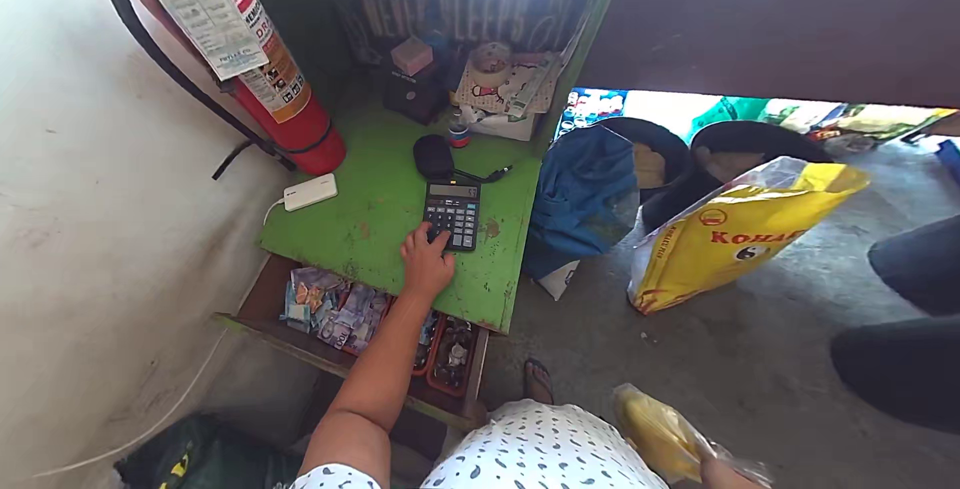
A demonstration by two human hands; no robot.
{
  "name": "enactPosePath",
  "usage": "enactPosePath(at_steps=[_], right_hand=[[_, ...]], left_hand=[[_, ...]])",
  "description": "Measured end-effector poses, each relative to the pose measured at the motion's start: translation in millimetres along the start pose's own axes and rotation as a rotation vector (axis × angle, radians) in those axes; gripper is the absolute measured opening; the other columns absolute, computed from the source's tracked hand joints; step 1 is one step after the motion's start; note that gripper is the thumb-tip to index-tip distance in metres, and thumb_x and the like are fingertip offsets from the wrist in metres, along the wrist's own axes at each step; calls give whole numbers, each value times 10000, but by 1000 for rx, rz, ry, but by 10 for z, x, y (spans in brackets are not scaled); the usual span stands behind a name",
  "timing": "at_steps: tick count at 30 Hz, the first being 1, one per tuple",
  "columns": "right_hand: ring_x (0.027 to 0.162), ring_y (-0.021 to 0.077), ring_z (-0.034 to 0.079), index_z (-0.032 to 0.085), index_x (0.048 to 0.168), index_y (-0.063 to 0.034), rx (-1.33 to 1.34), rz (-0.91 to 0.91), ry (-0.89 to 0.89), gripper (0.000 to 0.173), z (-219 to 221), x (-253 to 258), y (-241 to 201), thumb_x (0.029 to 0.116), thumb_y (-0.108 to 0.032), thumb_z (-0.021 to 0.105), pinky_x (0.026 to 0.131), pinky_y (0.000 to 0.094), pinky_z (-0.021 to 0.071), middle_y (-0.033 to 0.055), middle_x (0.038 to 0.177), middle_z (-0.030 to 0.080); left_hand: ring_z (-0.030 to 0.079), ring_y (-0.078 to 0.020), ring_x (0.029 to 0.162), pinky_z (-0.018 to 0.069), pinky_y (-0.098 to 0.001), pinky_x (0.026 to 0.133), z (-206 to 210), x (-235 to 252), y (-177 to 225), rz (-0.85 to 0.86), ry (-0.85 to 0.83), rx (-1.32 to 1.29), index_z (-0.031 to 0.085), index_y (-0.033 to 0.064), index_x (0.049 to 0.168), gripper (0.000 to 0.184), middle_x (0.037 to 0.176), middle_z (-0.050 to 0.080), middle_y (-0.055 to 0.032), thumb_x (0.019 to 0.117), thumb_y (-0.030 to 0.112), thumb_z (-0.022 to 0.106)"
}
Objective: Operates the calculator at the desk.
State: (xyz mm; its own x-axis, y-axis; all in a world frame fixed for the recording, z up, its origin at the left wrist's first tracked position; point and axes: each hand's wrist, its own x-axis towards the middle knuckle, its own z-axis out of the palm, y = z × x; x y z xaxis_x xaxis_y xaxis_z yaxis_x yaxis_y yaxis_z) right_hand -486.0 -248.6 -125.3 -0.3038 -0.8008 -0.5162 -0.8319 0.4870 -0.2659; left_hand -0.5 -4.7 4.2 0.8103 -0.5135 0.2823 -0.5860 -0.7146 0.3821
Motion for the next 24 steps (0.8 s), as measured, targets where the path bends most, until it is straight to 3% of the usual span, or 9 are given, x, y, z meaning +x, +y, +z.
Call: enactPosePath(at_steps=[6, 13, 22, 24], right_hand=[[1283, 386, 589, 551, 1379, 39, 96, 3, -8, 606, 36, -138, -108, 894, -264, 755, 1069, 571, 467, 258, 1343, 619], [1264, 396, 591, 557, 1341, 49, -22, -37, -79, 562, -12, -263, -9, 900, -239, 754, 1046, 572, 471, 278, 1329, 609], [1295, 384, 580, 540, 1379, 38, -94, -25, -77, 576, -4, -263, 64, 908, -231, 734, 1065, 556, 470, 265, 1362, 599], [1289, 390, 583, 543, 1381, 34, -78, -12, -65, 591, 6, -245, 87, 900, -242, 750, 1068, 564, 466, 268, 1366, 596]], left_hand=[[428, -414, 1365, 374, -618, 1002, 19, 156, 170, 17, -103, 39, 700, 296, 1319, 444, 1509, 457, -191, 908, 295, 532], [464, -434, 1320, 373, -631, 1003, -32, 22, 19, -4, 9, -7, 767, 247, 1183, 372, 1442, 510, -208, 898, 273, 529], [497, -430, 1312, 397, -620, 1004, 37, -202, 76, 70, -40, 63, 710, 275, 1317, 447, 1429, 540, -209, 912, 275, 518], [504, -426, 1303, 396, -613, 1003, 65, -194, 82, 71, -25, 78, 721, 275, 1299, 438, 1412, 552, -207, 911, 279, 517]])
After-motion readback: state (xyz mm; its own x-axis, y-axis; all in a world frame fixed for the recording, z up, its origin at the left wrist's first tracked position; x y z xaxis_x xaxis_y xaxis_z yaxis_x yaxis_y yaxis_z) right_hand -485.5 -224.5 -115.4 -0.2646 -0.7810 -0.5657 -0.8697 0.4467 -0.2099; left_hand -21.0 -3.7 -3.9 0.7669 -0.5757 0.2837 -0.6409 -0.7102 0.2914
